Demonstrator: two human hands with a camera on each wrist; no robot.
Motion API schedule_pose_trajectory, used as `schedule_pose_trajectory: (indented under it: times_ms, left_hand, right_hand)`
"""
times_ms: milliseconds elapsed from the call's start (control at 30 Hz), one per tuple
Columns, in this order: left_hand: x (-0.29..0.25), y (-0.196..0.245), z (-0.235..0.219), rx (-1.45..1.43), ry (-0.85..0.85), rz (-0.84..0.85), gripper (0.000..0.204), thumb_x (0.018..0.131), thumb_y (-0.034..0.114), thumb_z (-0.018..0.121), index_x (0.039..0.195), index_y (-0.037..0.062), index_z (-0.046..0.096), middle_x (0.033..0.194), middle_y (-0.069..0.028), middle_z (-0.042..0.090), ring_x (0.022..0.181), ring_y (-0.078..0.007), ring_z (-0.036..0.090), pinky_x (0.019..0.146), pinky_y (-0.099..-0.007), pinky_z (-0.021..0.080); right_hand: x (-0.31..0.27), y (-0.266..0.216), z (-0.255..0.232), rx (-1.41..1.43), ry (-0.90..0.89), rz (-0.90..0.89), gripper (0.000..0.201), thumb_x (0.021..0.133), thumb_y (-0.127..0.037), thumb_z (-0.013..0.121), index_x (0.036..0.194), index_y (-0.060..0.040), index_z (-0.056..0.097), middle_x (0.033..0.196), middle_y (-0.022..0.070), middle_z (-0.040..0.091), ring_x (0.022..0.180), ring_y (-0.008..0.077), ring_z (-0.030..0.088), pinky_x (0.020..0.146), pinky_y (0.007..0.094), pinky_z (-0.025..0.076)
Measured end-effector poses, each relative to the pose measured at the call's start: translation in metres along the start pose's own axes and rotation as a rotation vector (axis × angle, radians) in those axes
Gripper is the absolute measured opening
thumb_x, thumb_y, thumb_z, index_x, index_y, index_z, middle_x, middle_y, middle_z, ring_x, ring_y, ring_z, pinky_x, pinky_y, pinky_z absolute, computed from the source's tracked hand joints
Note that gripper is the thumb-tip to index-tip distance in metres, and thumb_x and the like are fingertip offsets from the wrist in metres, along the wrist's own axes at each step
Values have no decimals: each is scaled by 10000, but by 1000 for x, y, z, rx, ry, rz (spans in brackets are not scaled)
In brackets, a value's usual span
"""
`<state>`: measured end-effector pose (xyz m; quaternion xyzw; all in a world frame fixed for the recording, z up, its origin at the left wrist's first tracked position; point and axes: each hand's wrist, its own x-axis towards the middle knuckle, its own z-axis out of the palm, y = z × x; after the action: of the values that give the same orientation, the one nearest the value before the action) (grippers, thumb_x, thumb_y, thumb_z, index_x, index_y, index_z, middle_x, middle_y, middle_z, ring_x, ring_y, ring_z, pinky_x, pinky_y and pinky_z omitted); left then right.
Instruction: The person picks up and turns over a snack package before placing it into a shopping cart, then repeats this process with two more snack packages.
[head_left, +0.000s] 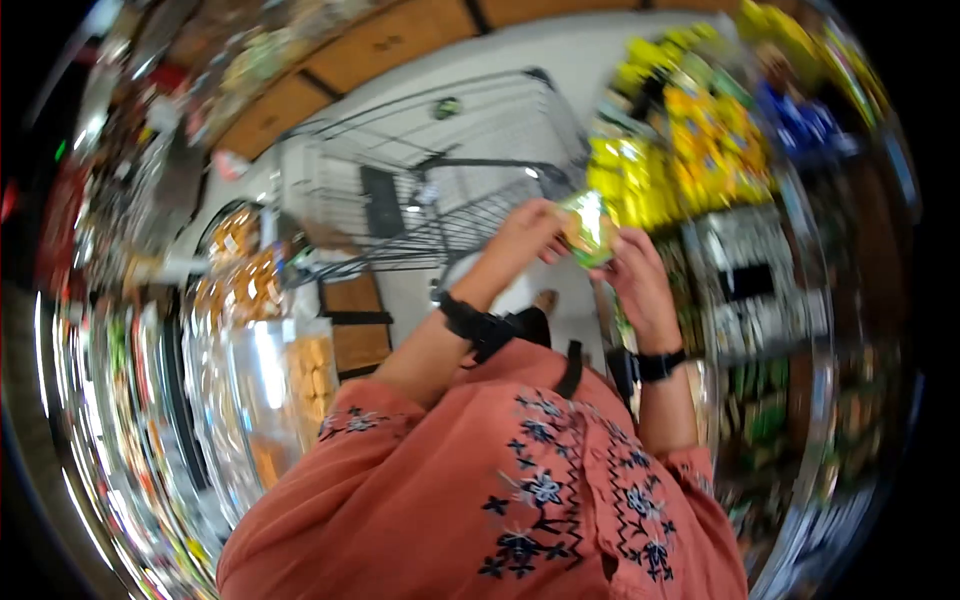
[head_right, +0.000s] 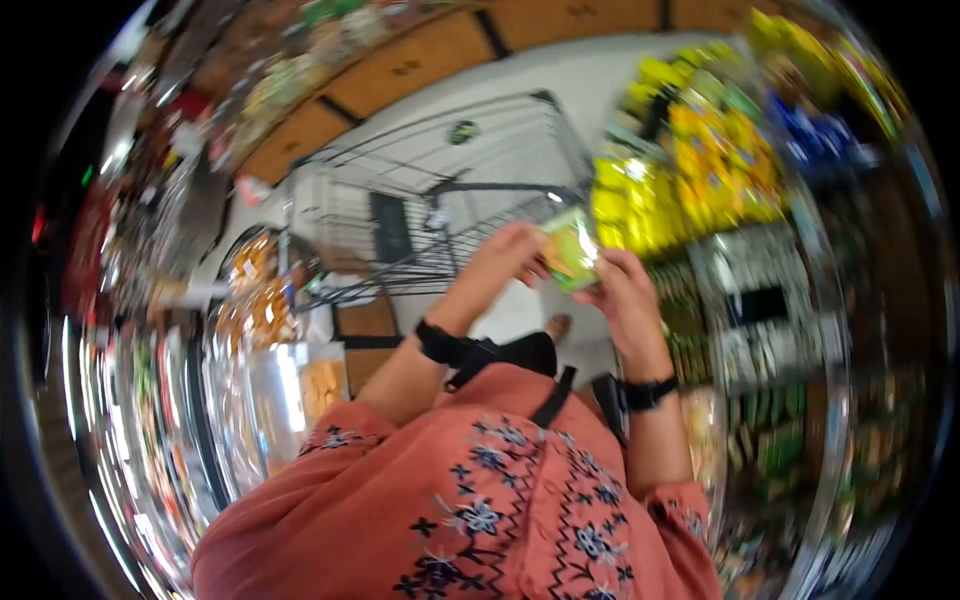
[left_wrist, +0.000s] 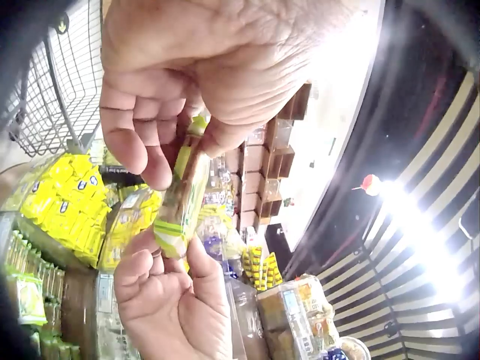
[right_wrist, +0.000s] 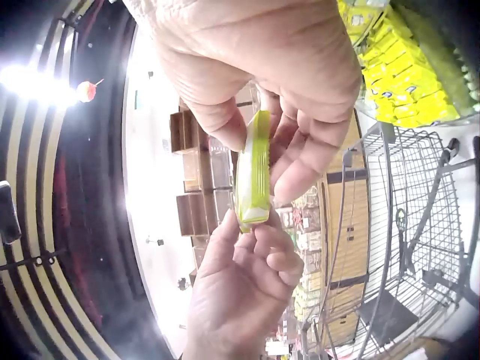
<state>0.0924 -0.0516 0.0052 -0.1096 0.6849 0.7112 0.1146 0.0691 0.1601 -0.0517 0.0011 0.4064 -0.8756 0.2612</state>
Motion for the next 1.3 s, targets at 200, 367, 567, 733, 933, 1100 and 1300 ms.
schedule_pose_trajectory:
  times_ms: [200,367,567,733,933,1100,1300]
  left_hand:
    - [53,2,34,-7,-218,-85,268,991,272,553,1100,27,566,944,-61,647,763,-122,650,632,-227,498]
    - [99,4,50,72,-398,-197,277,986,251,554,1118,8,560,966,-65,648,789,-131,662,657,-231,498]
    - [143,-4,57,141,-604,-272,307,982,254,555,1148,-4,568,997,-69,659,801,-136,674,669,-232,502]
    - [163,-13,60,199,-727,-349,292,983,253,550,1126,1,580,999,-62,661,802,-131,673,667,-229,503]
    - [177,-37,67,247,-862,-451,255,984,240,546,1098,15,582,972,-55,661,787,-119,669,650,-222,502]
    - [178,-54,70,270,-938,-512,236,982,231,558,1087,22,582,979,-62,669,788,-120,675,634,-220,505]
    - [173,-98,58,449,-984,-657,219,984,254,566,1064,53,599,924,-39,672,782,-114,667,645,-226,505]
  right_hand:
    - [-15,-23,-20,88,210,-57,211,964,-192,578,1120,-54,543,1008,60,638,847,172,639,729,319,556]
    - [-14,-30,-32,109,404,-135,220,971,-212,581,1122,-58,541,1018,55,624,841,152,631,713,302,556]
    - [-10,-17,-40,177,596,-210,208,972,-190,584,1131,-59,554,1012,40,615,824,126,619,704,295,578]
    - [-11,2,-40,226,711,-259,201,971,-190,594,1131,-72,567,999,21,609,809,104,609,694,280,590]
    - [-20,27,-38,291,852,-307,219,969,-205,608,1143,-77,575,1021,43,640,853,127,640,713,283,577]
    - [-27,45,-33,355,972,-314,220,966,-210,615,1137,-75,586,1004,41,645,827,125,642,707,276,572]
    - [-40,106,-54,331,983,-130,238,966,-211,597,1148,-58,584,984,42,639,779,121,636,696,275,571]
